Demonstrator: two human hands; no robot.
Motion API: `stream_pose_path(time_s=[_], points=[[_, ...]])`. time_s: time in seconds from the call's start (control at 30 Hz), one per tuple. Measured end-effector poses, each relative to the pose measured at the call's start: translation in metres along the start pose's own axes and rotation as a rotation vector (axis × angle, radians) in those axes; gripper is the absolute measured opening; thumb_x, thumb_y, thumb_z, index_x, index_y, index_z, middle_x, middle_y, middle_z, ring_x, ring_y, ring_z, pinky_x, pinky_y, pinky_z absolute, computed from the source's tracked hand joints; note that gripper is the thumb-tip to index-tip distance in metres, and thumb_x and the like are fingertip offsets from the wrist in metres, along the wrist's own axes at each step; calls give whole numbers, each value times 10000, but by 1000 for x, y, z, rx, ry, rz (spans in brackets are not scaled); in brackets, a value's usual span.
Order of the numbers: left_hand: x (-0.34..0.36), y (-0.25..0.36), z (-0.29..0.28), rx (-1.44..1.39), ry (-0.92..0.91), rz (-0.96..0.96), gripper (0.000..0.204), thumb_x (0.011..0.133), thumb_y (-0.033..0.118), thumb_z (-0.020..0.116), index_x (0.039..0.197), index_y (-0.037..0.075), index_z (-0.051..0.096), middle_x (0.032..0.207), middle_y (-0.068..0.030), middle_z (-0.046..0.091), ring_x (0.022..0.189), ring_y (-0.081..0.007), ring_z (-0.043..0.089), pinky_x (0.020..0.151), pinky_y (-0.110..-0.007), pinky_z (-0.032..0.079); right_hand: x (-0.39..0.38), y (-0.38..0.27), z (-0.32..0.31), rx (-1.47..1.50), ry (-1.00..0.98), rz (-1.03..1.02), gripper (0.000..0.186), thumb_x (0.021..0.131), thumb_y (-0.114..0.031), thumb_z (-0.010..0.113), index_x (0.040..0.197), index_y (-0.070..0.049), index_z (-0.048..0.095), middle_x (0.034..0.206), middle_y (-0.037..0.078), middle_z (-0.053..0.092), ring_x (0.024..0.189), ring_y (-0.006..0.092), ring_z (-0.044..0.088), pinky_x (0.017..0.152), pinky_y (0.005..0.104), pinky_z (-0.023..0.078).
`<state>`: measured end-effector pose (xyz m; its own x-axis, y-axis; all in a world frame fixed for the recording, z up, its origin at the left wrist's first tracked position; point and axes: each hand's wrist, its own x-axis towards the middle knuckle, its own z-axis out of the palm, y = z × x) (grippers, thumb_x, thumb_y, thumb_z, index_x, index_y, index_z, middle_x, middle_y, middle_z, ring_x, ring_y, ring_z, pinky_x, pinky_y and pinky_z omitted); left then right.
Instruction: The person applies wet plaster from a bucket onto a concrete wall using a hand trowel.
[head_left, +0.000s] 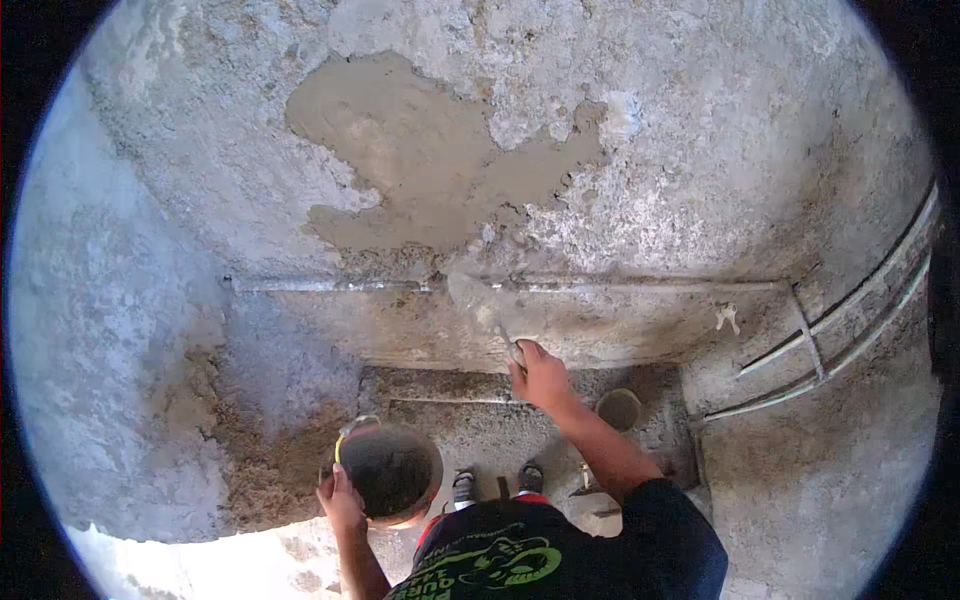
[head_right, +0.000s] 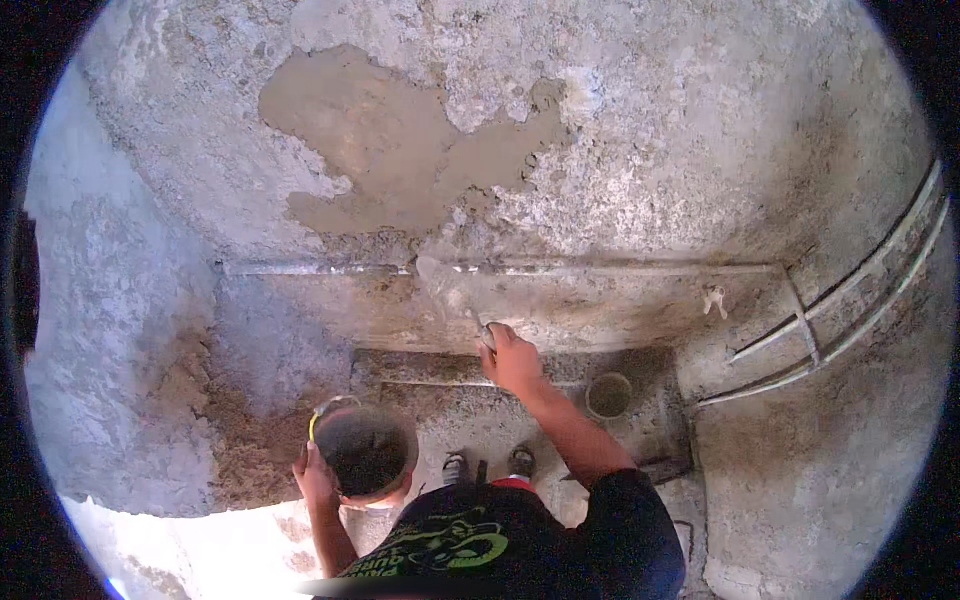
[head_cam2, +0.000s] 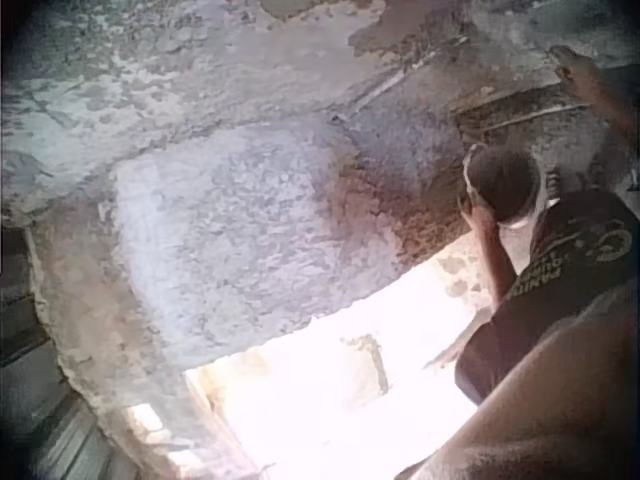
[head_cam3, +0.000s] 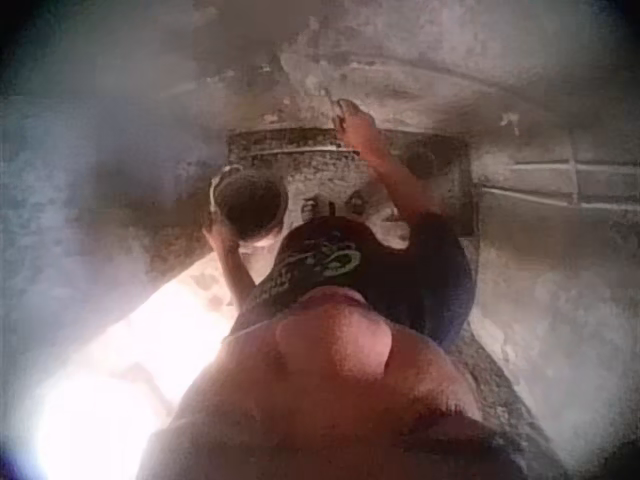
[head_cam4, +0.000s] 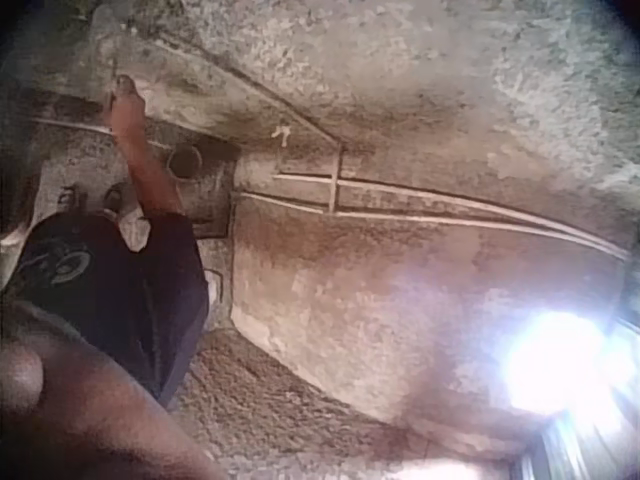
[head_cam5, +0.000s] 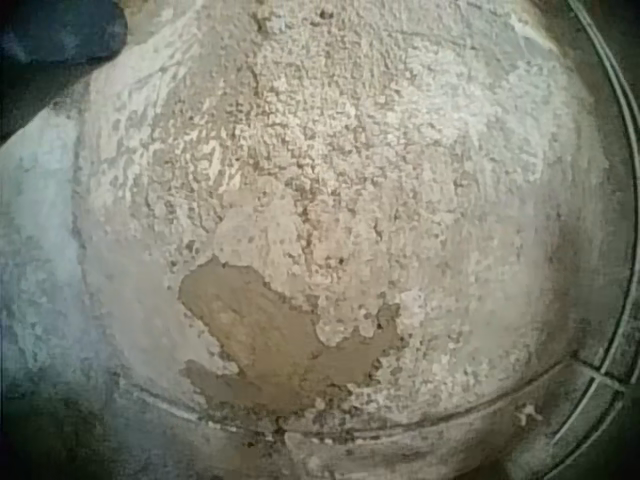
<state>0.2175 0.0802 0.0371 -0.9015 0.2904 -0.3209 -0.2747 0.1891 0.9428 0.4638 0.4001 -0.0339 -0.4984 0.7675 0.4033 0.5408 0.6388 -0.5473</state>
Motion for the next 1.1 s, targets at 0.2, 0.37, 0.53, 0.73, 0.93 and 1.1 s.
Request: stream_pose_path(time_s=[0.2,0.37,0.53,0.73,0.93,1.1], points=[[28,-15,-13,67,-122,158,424,992,263,596,616,135,447,539,59,341,472,-36,303,428,-246,243,-19,-39,-34,37,-548,-182,493,903,-445,634,1306,-164,587,901,143,679,754,344,675,658,470,524],[29,39,21,474,-192,539,338,946,219,644,753,-51,578,669,-98,506,656,-183,475,674,-328,426,13,-120,-65,-419,-952,-325,505,921,-377,596,1400,-230,528,1146,105,655,1029,283,662,817,455,506],[19,71,32,453,-318,674,434,984,222,617,649,-13,473,560,51,339,576,-56,313,511,-278,270,23,-159,-23,-437,-907,-680,505,833,-162,612,1314,-14,570,1106,158,662,972,284,682,769,439,535],[5,82,59,493,-519,714,412,966,197,638,664,-39,487,537,-25,333,565,-73,320,504,-307,303,7,-200,-1,-839,-737,-975,144,790,-151,595,796,-92,726,905,107,681,922,268,652,781,395,531],[22,75,115,546,-549,795,409,952,218,653,685,-56,510,556,-180,371,540,-97,332,504,-343,378,2,-142,1,-388,-1092,-845,156,787,-177,643,845,-120,776,918,89,733,874,242,713,752,362,570],[20,53,135,567,-781,815,408,954,206,637,655,-36,502,547,-187,413,470,-188,366,806,-340,497,-20,-162,-29,-499,-834,-900,154,771,-174,630,795,-87,755,923,121,693,925,304,650,807,432,513]])
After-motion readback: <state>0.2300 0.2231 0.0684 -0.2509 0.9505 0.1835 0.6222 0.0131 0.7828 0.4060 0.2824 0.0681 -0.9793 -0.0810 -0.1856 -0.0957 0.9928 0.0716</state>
